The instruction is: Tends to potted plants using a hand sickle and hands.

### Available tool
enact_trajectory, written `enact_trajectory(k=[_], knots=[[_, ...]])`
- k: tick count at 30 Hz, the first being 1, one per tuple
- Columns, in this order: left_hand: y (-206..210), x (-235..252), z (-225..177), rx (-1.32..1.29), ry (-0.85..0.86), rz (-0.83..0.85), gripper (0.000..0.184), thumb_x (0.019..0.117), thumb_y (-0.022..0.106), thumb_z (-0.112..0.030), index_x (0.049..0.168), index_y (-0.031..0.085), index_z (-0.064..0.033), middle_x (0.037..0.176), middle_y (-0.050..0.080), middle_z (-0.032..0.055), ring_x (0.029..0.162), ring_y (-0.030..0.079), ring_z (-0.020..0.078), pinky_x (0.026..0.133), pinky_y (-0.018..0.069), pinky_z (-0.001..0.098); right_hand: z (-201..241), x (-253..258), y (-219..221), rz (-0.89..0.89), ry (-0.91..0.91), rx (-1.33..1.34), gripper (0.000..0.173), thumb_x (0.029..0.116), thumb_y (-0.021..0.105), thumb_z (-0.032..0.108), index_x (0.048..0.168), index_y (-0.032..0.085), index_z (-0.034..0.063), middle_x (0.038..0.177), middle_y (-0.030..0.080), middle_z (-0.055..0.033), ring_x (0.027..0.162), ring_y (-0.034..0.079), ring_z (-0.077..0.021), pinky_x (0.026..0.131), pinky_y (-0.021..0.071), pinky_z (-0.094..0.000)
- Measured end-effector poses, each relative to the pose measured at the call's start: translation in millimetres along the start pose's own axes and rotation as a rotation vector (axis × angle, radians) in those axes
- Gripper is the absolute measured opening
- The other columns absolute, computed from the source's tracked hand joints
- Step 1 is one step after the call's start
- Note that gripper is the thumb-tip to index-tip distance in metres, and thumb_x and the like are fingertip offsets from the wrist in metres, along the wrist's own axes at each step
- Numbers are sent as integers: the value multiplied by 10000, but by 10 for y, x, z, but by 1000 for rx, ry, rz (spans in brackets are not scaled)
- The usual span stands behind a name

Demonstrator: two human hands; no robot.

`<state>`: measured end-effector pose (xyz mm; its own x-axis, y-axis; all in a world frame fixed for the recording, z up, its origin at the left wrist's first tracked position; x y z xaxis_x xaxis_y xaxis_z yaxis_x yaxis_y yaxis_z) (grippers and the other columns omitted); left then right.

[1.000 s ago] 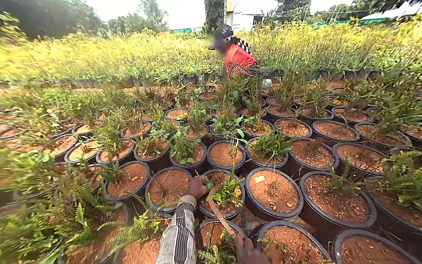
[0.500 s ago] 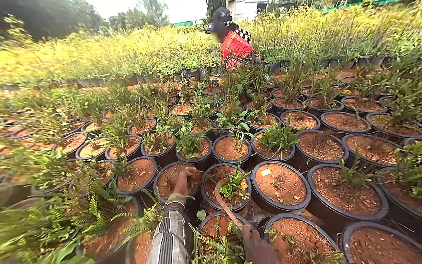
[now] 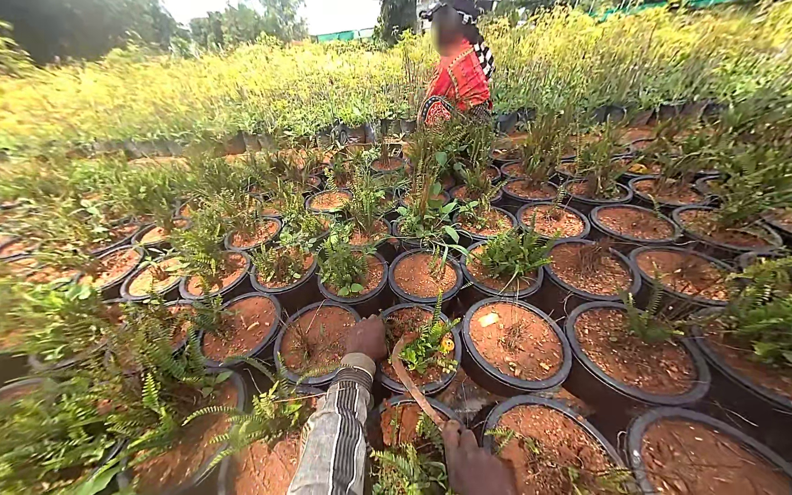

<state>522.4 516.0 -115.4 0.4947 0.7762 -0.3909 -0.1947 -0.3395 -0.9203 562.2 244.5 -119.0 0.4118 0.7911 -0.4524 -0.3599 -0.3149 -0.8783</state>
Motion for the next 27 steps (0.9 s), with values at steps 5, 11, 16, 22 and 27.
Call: enact_trajectory(k=[5, 11, 16, 22, 27], knots=[[-68, -25, 250, -339, 43, -9, 329, 935, 696, -207, 1161, 690, 31, 1212, 681, 247, 1173, 652, 393, 1006, 507, 589, 23, 12, 4, 11, 38, 24, 451, 1051, 453, 55, 1492, 402, -21, 1269, 605, -308, 1040, 684, -478, 840, 572, -578], [-13, -77, 625, -627, 93, -147, 285, 949, 730, -158, 1187, 710, -4, 1184, 701, 216, 1150, 660, 341, 1053, 491, 519, 55, 17, 18, 3, 27, -15, 460, 1049, 454, 46, 1503, 400, -11, 1278, 599, -302, 1041, 683, -472, 842, 571, -567], [38, -114, 340, -190, -14, -27, 421, 903, 705, -266, 1270, 675, -62, 1317, 659, 191, 1239, 629, 376, 1015, 508, 598, 50, 17, 5, -11, 31, -21, 468, 1044, 455, 37, 1506, 397, -10, 1277, 602, -301, 1039, 687, -468, 840, 575, -565], [60, -150, 301, -262, -38, 8, 359, 918, 651, -203, 1240, 689, -49, 1299, 661, 205, 1234, 629, 380, 1008, 505, 611, 48, -1, -12, -12, 14, -44, 504, 1032, 470, 21, 1527, 381, -12, 1279, 607, -305, 1048, 685, -469, 859, 569, -561], [530, -618, 761, -1389, -233, -433, 280, 1002, 636, -69, 1230, 617, 92, 1027, 681, 217, 849, 664, 255, 793, 570, 412, -17, 45, -261, 116, -36, 68, 567, 1024, 510, 233, 1525, 356, 15, 1360, 594, -267, 1135, 659, -451, 924, 531, -603]])
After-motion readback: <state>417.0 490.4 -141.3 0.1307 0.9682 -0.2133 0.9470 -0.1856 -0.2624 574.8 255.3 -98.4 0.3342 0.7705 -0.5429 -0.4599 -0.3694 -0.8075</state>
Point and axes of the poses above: each hand's wrist, its own x-axis towards the middle knuckle, its own y-axis out of the palm, z = x × y, the point moved 6 cm from there along x, towards the middle knuckle
